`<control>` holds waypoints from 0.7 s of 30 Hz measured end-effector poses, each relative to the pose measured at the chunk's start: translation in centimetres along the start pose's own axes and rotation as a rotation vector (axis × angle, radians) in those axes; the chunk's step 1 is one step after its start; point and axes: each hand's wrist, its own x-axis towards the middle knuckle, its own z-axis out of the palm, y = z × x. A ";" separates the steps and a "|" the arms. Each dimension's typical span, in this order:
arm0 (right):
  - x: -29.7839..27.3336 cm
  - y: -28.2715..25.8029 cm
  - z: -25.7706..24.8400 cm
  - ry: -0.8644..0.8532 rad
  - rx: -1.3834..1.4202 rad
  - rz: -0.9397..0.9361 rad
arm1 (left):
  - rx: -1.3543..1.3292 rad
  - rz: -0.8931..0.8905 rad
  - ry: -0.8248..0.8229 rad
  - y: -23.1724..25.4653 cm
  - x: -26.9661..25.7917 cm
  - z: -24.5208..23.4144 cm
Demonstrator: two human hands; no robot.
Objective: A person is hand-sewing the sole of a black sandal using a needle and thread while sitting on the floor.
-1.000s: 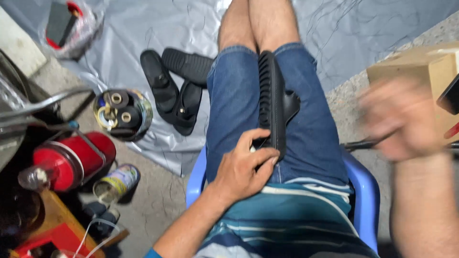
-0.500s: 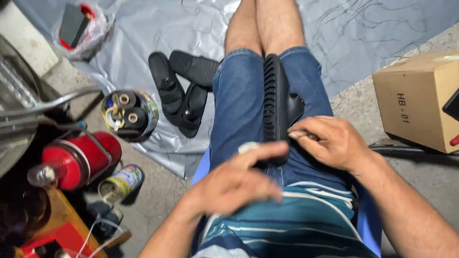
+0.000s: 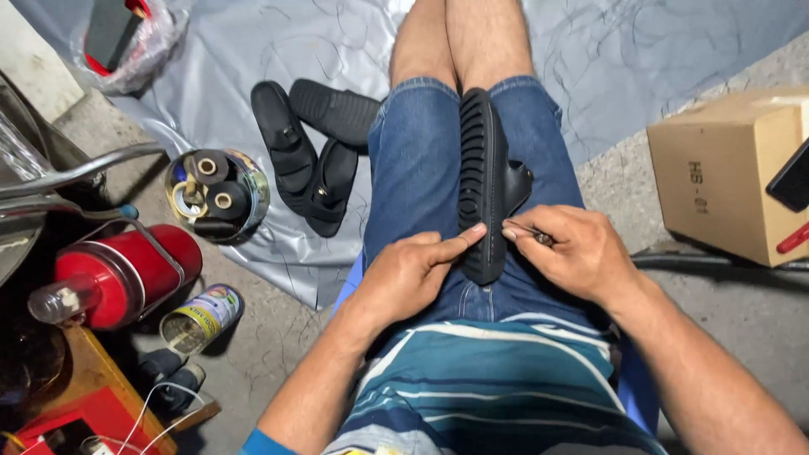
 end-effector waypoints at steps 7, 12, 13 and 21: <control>0.5 -1.0 -5.1 -0.397 -0.131 -0.001 | -0.264 -0.462 0.130 -3.5 -2.3 -4.7; 1.7 -0.5 -4.9 -0.513 -0.423 -0.049 | 0.571 0.006 0.592 -3.9 -2.1 -4.5; 2.0 -0.6 -4.8 -0.520 -0.422 -0.048 | 0.568 0.000 0.591 -2.7 -1.5 -3.5; 2.7 -0.8 -4.1 -0.599 -0.493 -0.074 | 0.046 -0.040 0.291 0.2 -0.5 3.3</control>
